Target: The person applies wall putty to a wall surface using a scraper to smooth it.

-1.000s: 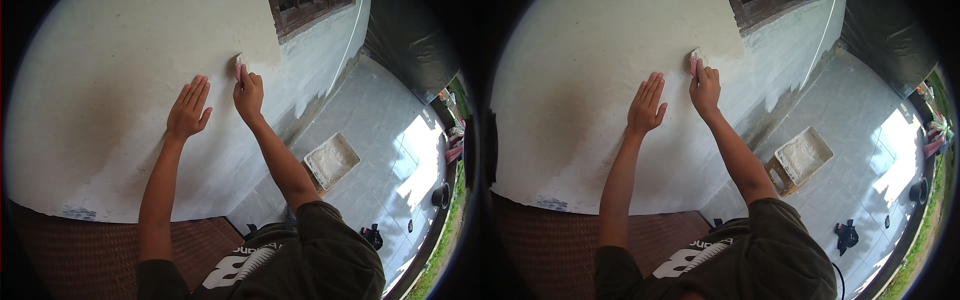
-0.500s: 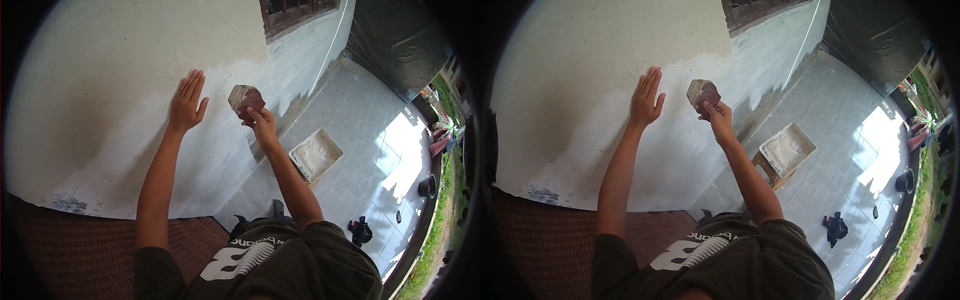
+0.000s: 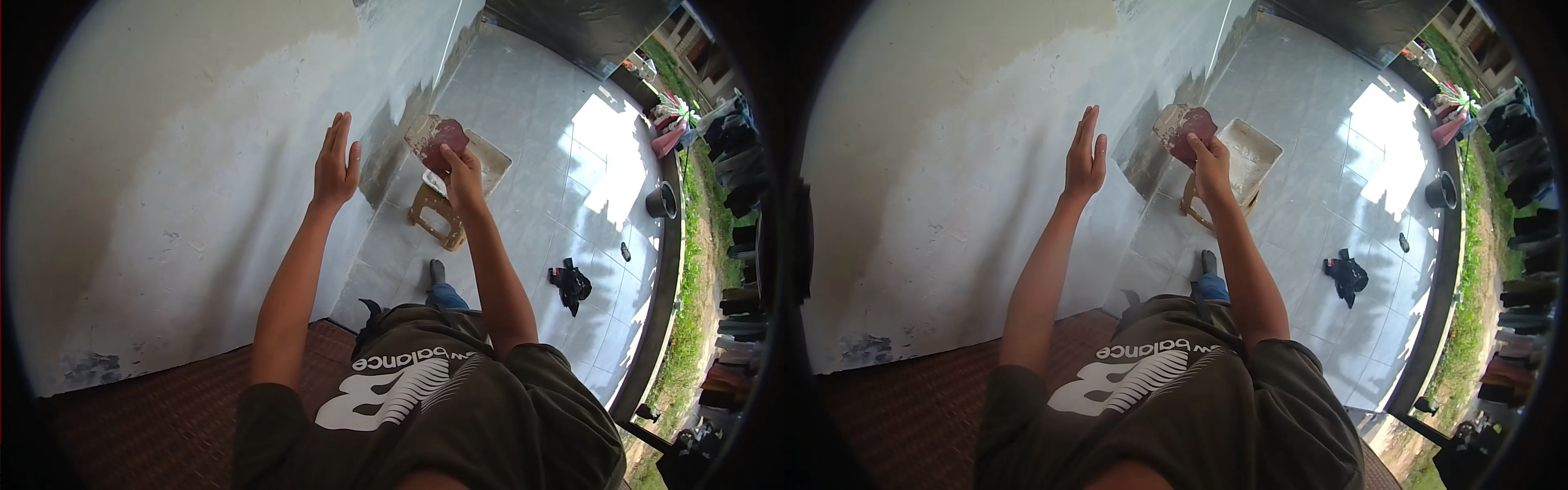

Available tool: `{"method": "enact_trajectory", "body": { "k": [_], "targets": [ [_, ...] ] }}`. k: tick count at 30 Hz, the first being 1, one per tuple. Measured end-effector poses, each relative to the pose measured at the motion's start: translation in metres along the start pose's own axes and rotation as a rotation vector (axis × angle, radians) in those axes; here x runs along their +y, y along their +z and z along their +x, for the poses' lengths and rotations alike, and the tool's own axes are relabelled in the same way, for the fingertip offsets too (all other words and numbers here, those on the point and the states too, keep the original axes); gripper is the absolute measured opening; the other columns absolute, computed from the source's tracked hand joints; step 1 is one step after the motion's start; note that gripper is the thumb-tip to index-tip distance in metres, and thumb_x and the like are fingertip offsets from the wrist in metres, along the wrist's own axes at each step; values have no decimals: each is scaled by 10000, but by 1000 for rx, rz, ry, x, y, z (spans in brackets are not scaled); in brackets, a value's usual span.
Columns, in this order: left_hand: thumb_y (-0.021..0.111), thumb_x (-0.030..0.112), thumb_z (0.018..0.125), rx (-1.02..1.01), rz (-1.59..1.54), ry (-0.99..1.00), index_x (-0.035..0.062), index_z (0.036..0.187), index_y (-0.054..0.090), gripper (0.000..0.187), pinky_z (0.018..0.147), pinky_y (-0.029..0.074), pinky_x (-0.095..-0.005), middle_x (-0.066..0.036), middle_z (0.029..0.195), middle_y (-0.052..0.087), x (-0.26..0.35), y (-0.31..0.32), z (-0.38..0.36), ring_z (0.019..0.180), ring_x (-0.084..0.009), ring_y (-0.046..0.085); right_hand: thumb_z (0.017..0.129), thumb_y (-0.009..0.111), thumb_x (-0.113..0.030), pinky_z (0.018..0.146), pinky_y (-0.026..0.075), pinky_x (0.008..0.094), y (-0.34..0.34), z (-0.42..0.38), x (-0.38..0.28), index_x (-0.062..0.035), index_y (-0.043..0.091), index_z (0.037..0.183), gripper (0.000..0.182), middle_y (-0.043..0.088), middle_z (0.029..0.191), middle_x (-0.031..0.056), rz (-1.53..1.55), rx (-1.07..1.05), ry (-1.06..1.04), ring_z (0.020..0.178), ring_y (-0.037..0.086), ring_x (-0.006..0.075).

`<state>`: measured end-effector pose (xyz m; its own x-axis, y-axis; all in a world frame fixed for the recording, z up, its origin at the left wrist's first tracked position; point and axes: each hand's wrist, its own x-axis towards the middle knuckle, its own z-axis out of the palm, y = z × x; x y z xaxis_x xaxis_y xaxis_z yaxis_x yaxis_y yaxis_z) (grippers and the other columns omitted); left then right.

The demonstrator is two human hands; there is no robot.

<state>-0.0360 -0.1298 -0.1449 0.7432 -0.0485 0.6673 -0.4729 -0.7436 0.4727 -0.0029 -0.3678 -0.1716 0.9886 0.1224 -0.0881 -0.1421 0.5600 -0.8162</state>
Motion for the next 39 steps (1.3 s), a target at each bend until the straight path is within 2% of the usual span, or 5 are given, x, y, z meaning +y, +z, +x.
{"method": "enact_trajectory", "body": {
  "k": [22,24,29,34,39],
  "targets": [
    [387,243,1062,-258,-159,-374,-65,1463,407,506,1177,311,-457,-262,1480,467,-24,220,-22,1425,-410,389,927,698,-139,650,488,276,-232,114,51,45,645,956,194,667,815,47,-423,243,106,717,580,96],
    [388,238,1061,-277,-156,-409,-63,1463,408,503,1175,313,-455,-262,1480,466,-32,235,-32,1425,-410,390,984,622,-100,762,617,320,-252,126,62,53,613,1051,167,689,940,98,-636,155,156,802,693,152],
    [396,232,1058,-308,-151,-508,-60,1460,417,497,1168,323,-444,-264,1480,467,-57,270,-51,1419,-407,401,890,718,-151,646,492,325,-284,147,111,65,635,953,240,671,781,107,-706,221,215,689,607,154],
    [384,209,1060,-324,-174,-583,-67,1449,434,481,1156,334,-417,-254,1469,493,-89,309,-75,1405,-389,434,868,677,-138,707,516,455,-284,173,140,63,625,966,230,685,833,256,-1188,135,135,784,680,419],
    [392,228,1060,-335,-217,-646,-72,1444,435,490,1158,332,-425,-270,1460,490,-118,342,-109,1395,-404,438,860,645,-116,762,515,510,-286,203,189,57,606,976,211,680,870,292,-1234,53,153,855,662,484]
  ]
}}
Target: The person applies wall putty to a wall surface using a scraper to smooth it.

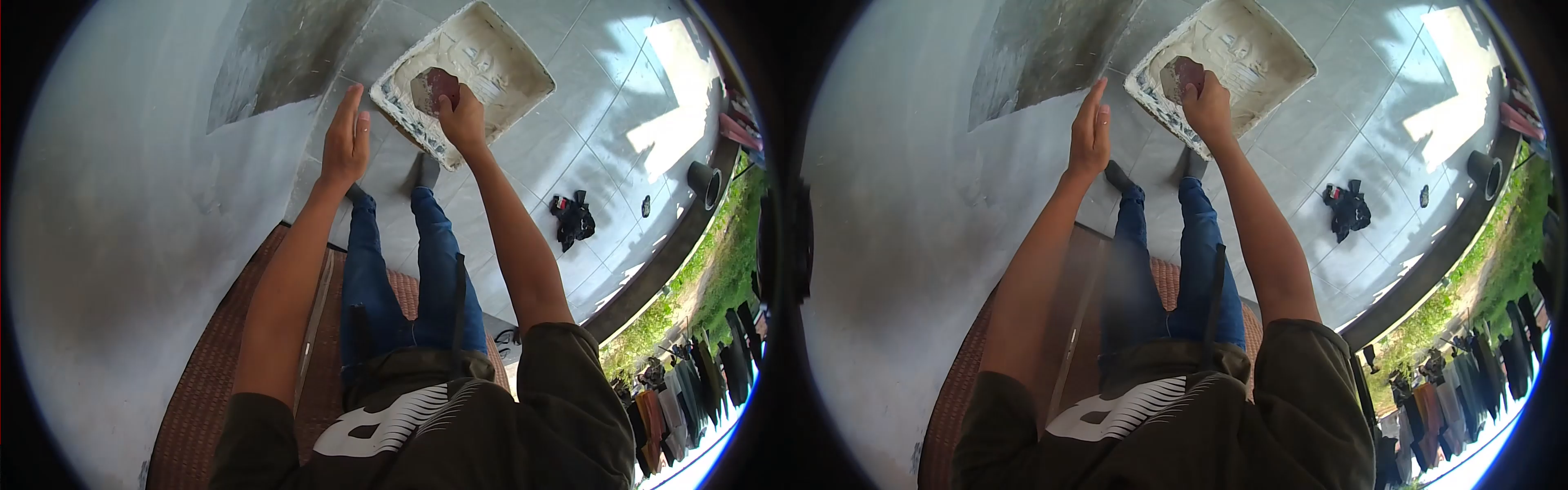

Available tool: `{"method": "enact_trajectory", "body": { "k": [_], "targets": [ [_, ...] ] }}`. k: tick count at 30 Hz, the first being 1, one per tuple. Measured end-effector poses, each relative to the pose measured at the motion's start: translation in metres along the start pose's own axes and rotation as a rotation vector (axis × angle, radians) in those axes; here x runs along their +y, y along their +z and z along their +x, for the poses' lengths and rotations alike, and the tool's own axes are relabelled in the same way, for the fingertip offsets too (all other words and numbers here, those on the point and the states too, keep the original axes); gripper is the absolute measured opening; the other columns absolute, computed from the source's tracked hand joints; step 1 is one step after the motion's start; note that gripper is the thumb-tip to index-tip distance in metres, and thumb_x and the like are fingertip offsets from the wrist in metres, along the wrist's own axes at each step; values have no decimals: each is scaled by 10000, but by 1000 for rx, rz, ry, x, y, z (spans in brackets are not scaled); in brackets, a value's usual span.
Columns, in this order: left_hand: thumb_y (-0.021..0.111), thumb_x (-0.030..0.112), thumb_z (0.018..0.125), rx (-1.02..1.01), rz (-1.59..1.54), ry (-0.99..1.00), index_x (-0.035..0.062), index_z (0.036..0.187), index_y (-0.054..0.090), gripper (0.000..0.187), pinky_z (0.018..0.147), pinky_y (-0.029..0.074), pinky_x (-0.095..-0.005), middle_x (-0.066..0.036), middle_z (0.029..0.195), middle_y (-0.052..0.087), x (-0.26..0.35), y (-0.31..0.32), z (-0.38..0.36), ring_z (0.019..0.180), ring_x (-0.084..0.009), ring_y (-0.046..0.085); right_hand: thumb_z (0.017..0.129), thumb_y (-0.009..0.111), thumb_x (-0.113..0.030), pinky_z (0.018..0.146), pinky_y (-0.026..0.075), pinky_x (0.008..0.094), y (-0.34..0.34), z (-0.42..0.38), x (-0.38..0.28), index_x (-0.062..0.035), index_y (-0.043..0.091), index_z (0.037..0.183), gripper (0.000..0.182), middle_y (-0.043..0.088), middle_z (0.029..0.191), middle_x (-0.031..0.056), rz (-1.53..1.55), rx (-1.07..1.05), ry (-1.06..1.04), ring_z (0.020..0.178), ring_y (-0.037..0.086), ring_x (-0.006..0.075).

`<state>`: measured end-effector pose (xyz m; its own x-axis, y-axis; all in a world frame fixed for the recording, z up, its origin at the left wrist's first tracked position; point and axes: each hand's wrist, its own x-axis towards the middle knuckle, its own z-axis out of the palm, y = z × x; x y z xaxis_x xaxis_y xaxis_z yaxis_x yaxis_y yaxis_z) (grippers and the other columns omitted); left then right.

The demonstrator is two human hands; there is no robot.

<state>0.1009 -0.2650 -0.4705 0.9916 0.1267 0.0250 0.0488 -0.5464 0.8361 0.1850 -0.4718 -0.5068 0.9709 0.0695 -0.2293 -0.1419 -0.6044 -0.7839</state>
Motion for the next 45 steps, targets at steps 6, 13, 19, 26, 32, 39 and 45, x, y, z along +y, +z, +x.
{"method": "enact_trajectory", "body": {
  "k": [6,13,19,26,32,39,45],
  "targets": [
    [400,245,1060,-7,-28,-46,-92,1433,432,504,1155,339,-440,-295,1448,486,-37,20,-2,1384,-424,440,867,617,-78,714,531,531,43,34,16,66,560,971,187,666,821,320,-105,-42,-122,797,662,502],
    [408,234,1054,-6,-53,-63,-112,1417,437,502,1153,343,-441,-311,1437,488,-52,23,-7,1372,-428,452,863,609,-64,731,541,539,64,47,26,76,564,978,187,662,828,337,-141,-51,-158,810,663,506],
    [400,212,1048,11,-67,-41,-67,1448,435,489,1130,362,-418,-278,1458,489,-58,24,-10,1362,-396,480,859,596,-64,756,543,539,66,53,18,71,580,985,185,675,867,332,-210,-75,-137,834,664,511],
    [398,219,1052,3,-79,-86,-61,1451,433,489,1139,355,-427,-283,1466,477,-61,27,-23,1380,-405,456,876,589,-176,882,525,518,56,75,42,55,613,1104,326,681,1004,330,-190,-220,-128,975,663,485],
    [405,253,1057,-9,-98,-117,-107,1420,437,512,1155,345,-448,-323,1440,477,-60,29,-34,1378,-442,442,866,646,-170,835,525,458,48,80,45,41,607,1085,306,695,970,263,-195,-313,-236,922,677,414],
    [397,197,1046,-18,-77,-101,-72,1450,422,486,1151,345,-429,-289,1474,463,-61,31,-45,1395,-405,438,852,662,-164,833,522,453,57,73,49,51,610,1068,309,696,961,262,-215,-484,-292,922,675,411],
    [396,188,1047,-10,-83,-114,-72,1451,421,481,1153,344,-431,-289,1475,461,-57,26,-47,1397,-405,436,851,669,-174,797,530,430,54,73,54,55,622,1067,318,702,931,232,-134,-448,-311,861,691,359]
  ]
}}
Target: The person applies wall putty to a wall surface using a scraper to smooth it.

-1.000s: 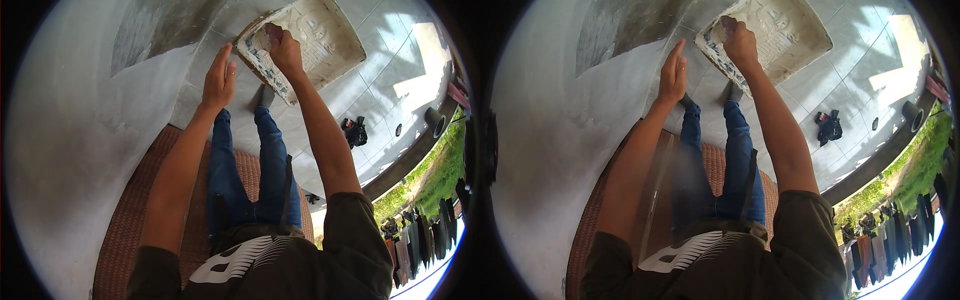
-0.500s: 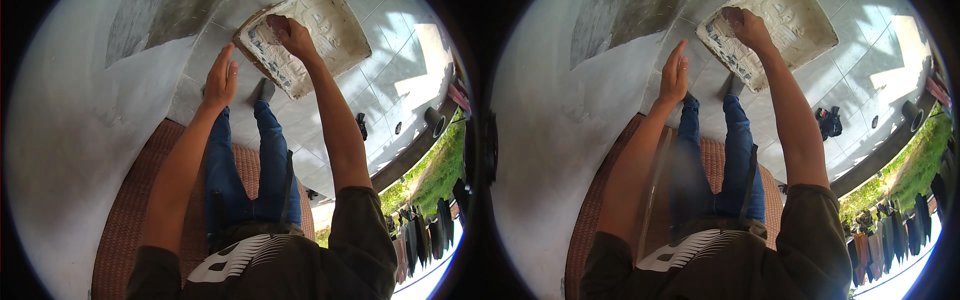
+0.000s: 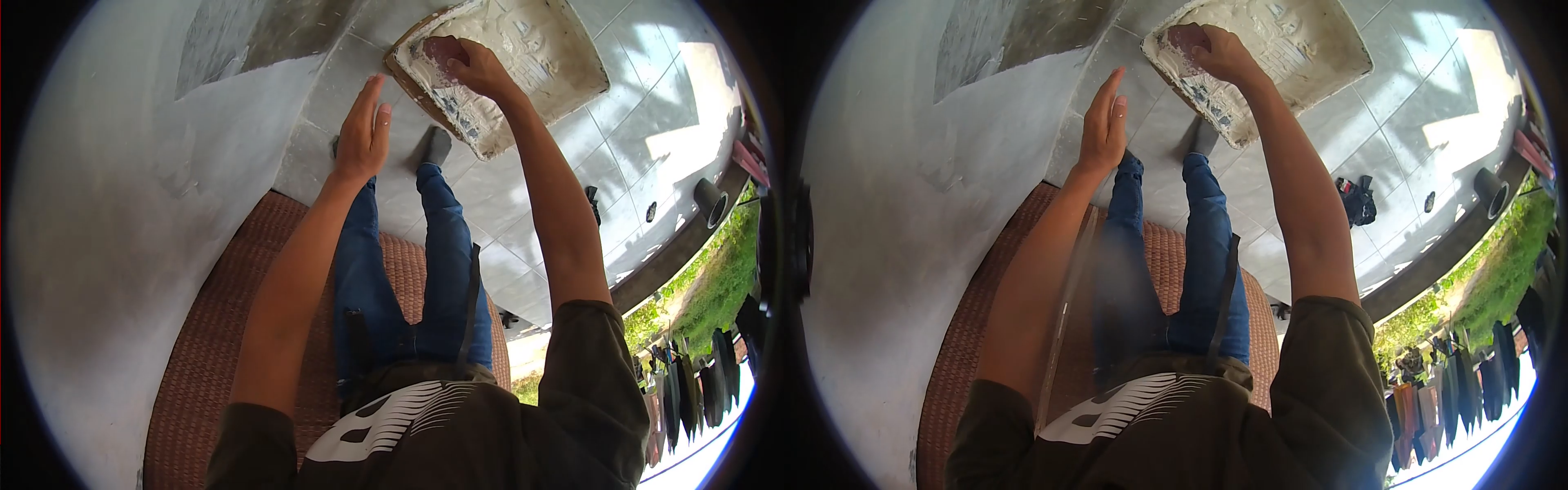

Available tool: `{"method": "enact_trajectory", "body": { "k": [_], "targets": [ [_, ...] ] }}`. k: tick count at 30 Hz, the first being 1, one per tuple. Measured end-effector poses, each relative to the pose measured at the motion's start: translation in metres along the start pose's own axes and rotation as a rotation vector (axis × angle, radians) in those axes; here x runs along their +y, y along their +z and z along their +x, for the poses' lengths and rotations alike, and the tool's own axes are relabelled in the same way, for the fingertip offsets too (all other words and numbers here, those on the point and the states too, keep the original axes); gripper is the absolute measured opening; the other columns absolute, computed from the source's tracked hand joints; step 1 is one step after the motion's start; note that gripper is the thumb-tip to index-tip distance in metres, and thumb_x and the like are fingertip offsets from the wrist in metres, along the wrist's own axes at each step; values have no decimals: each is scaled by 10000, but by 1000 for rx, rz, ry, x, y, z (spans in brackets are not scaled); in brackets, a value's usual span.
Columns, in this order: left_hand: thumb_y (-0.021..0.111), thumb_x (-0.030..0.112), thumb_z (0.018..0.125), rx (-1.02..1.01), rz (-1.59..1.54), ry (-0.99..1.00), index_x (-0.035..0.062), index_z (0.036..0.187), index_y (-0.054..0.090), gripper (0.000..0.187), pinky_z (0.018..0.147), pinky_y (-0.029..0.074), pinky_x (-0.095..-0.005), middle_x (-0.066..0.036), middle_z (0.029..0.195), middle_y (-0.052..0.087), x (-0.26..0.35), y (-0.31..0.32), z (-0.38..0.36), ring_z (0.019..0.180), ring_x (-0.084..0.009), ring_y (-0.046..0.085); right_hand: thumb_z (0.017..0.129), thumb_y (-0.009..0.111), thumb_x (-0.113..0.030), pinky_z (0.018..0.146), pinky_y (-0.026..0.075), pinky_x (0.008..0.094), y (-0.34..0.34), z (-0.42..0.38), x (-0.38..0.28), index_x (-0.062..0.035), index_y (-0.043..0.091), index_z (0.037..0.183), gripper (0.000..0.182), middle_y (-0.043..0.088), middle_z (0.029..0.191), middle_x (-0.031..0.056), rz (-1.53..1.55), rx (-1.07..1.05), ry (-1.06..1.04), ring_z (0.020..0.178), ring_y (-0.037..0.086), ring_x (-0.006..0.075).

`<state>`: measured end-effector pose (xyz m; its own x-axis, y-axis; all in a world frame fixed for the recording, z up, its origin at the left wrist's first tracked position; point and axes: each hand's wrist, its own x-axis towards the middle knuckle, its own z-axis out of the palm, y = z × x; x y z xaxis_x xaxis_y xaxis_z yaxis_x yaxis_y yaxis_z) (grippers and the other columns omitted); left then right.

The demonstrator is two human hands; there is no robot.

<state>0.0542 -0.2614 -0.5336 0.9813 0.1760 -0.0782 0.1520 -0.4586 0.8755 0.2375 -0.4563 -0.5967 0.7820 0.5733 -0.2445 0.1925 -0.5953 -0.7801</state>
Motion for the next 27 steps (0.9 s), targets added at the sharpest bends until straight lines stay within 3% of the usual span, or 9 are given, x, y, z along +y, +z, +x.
{"method": "enact_trajectory", "body": {
  "k": [2,3,5,11,14,18,22,25,27],
  "targets": [
    [398,191,1047,7,9,1,-72,1451,421,482,1154,341,-431,-289,1475,461,3,-5,-2,1397,-404,436,865,670,-171,760,538,372,-10,4,-2,55,626,1077,313,714,939,155,70,-217,105,837,689,245],
    [395,195,1048,13,12,0,-71,1452,420,484,1156,338,-432,-291,1475,461,5,-8,-3,1397,-406,435,865,670,-171,760,538,372,-15,3,0,55,626,1077,313,714,939,155,72,-214,96,837,689,245],
    [393,199,1049,29,26,11,-70,1454,419,486,1158,334,-433,-292,1474,461,11,-19,-4,1396,-408,434,917,669,-176,752,534,310,-24,1,3,26,632,1102,276,698,953,68,534,-440,265,830,654,147],
    [391,224,1054,120,50,66,-96,1443,415,504,1169,323,-448,-302,1469,459,57,-67,-20,1397,-427,423,997,619,-173,840,534,288,-37,-42,-60,-42,619,1183,228,675,1006,10,1123,-421,362,878,641,104],
    [381,207,1052,179,83,98,-92,1454,402,502,1170,320,-446,-297,1476,455,97,-97,-28,1402,-426,418,984,636,-160,963,515,312,-46,-67,-113,-26,577,1287,337,674,1133,29,1288,-408,335,1018,651,126],
    [384,176,1044,303,89,129,-85,1472,380,502,1179,308,-447,-286,1493,442,149,-135,-43,1415,-424,401,961,637,-114,961,535,341,-60,-99,-195,-27,496,1400,469,654,1232,52,1439,-333,208,1099,650,151],
    [387,130,1014,390,123,185,-64,1487,369,511,1196,293,-439,-249,1527,418,195,-174,-66,1444,-394,370,958,648,-135,694,568,262,-64,-122,-241,-76,520,1381,446,687,1142,19,1490,-415,96,913,679,97],
    [393,142,1016,447,186,249,-55,1490,367,514,1200,291,-442,-229,1532,419,218,-205,-80,1449,-386,364,959,646,-128,665,556,251,-69,-138,-276,-78,541,1355,413,697,1098,9,1463,-456,-18,874,676,90],
    [393,148,1017,489,216,304,-56,1488,370,513,1201,290,-446,-227,1532,420,227,-226,-86,1449,-386,363,958,645,-118,648,557,254,-68,-148,-300,-75,558,1337,391,698,1095,15,1381,-344,30,874,680,101]
  ]
}}
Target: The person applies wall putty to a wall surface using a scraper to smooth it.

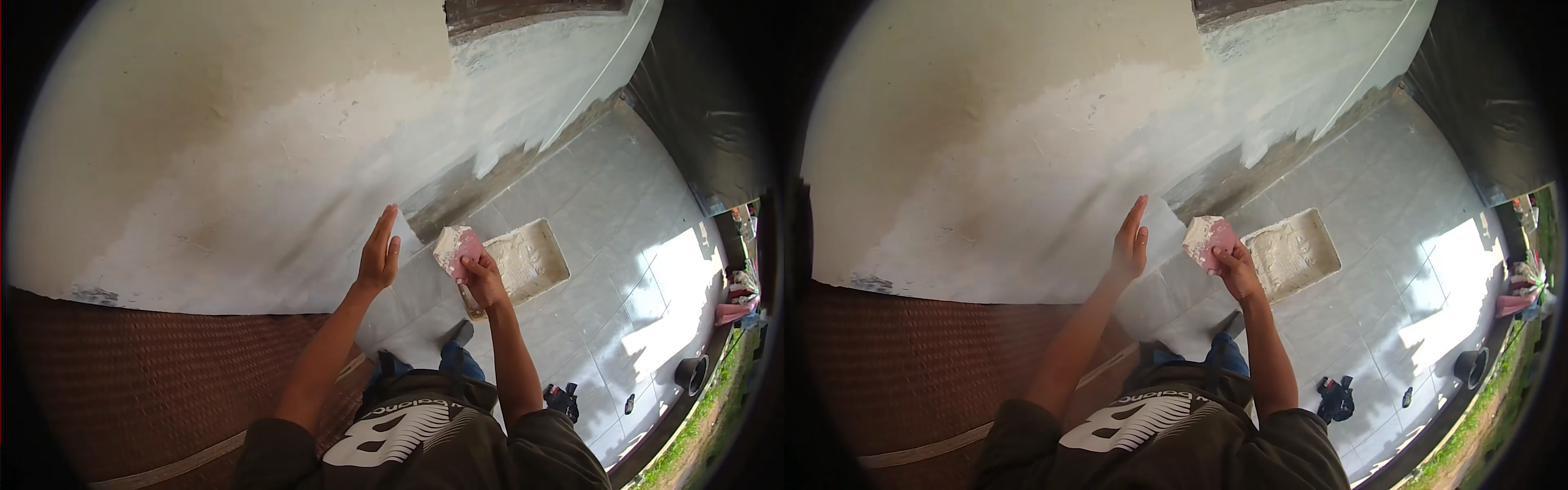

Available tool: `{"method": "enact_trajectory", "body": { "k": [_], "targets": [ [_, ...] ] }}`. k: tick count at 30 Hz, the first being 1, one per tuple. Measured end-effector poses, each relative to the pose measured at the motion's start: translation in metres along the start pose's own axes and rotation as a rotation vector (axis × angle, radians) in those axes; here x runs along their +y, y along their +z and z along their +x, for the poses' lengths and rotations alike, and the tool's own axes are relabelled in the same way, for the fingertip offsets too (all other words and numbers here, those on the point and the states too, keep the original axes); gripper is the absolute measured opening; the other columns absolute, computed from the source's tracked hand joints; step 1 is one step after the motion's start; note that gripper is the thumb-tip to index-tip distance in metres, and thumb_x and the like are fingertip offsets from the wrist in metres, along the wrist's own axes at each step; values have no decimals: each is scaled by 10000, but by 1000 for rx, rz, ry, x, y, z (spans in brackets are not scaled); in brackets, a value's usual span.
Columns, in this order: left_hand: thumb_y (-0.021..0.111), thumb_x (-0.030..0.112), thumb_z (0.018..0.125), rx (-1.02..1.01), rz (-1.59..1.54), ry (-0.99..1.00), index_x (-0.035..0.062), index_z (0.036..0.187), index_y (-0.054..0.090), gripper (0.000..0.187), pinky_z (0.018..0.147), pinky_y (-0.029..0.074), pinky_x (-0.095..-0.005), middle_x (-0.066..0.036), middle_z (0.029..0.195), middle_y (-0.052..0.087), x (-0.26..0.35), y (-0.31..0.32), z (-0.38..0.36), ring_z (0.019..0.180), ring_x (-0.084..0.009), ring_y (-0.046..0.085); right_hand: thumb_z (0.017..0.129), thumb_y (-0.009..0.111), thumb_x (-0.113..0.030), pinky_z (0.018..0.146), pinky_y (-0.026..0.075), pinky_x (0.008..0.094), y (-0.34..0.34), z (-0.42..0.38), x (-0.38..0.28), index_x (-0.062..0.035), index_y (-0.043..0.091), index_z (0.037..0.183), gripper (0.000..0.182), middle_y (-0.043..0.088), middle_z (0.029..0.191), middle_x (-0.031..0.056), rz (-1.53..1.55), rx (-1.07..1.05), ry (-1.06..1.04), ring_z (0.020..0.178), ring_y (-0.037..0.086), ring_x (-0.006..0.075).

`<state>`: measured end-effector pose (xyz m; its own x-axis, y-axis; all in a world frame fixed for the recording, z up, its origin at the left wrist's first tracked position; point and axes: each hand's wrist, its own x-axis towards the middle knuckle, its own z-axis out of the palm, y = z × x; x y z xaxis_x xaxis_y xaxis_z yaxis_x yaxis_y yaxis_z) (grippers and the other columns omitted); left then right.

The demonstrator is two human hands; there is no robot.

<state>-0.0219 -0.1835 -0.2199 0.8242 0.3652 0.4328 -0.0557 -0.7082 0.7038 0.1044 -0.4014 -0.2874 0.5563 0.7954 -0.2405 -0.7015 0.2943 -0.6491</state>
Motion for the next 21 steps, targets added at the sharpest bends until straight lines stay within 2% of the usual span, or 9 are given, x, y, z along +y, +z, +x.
{"method": "enact_trajectory", "body": {
  "k": [4,10,13,16,17,19,20,21],
  "targets": [
    [383,173,1024,58,34,104,-54,1487,371,515,1204,287,-454,-228,1532,419,12,-46,8,1452,-381,362,953,653,-106,657,571,274,50,-8,-8,-65,587,1294,350,697,1099,36,-49,-73,-94,880,685,123],
    [376,188,1032,114,73,250,-53,1490,368,517,1205,286,-451,-232,1529,422,28,-105,11,1451,-377,365,945,652,-65,714,597,322,121,-24,-14,-27,620,1234,293,708,1064,71,-27,18,-257,908,696,170],
    [384,183,1028,119,106,311,-55,1490,368,520,1198,300,-451,-237,1525,425,31,-131,14,1448,-375,372,948,657,-66,731,604,330,141,-20,-12,-10,661,1178,237,718,1048,80,-27,-31,-376,921,709,188],
    [391,174,1022,98,113,370,-53,1490,371,521,1201,293,-457,-233,1523,429,36,-152,24,1447,-374,375,952,668,-74,825,625,365,161,-20,-20,23,701,1102,182,727,1051,118,-185,3,-568,935,725,224],
    [395,170,1018,94,134,401,-51,1491,372,522,1203,287,-462,-225,1525,430,38,-159,28,1449,-368,374,952,668,-74,825,625,365,167,-20,-21,23,701,1102,182,727,1051,118,-177,13,-575,935,725,224],
    [399,167,1014,82,153,436,-49,1491,374,524,1205,281,-467,-218,1527,432,40,-170,37,1451,-362,372,956,656,-55,842,628,367,183,-20,-28,44,688,1112,187,727,1055,135,-309,70,-744,932,724,221],
    [403,167,1012,76,173,468,-46,1492,375,526,1207,276,-472,-209,1530,433,42,-175,44,1455,-354,369,955,652,-38,852,631,369,186,-17,-30,45,686,1118,187,707,1058,96,-303,73,-763,964,710,210],
    [406,168,1009,70,193,496,-42,1493,376,529,1209,271,-476,-201,1532,434,44,-178,49,1458,-347,366,955,652,-38,852,631,369,192,-15,-32,45,686,1118,187,707,1058,96,-299,83,-764,964,710,210]
  ]
}}
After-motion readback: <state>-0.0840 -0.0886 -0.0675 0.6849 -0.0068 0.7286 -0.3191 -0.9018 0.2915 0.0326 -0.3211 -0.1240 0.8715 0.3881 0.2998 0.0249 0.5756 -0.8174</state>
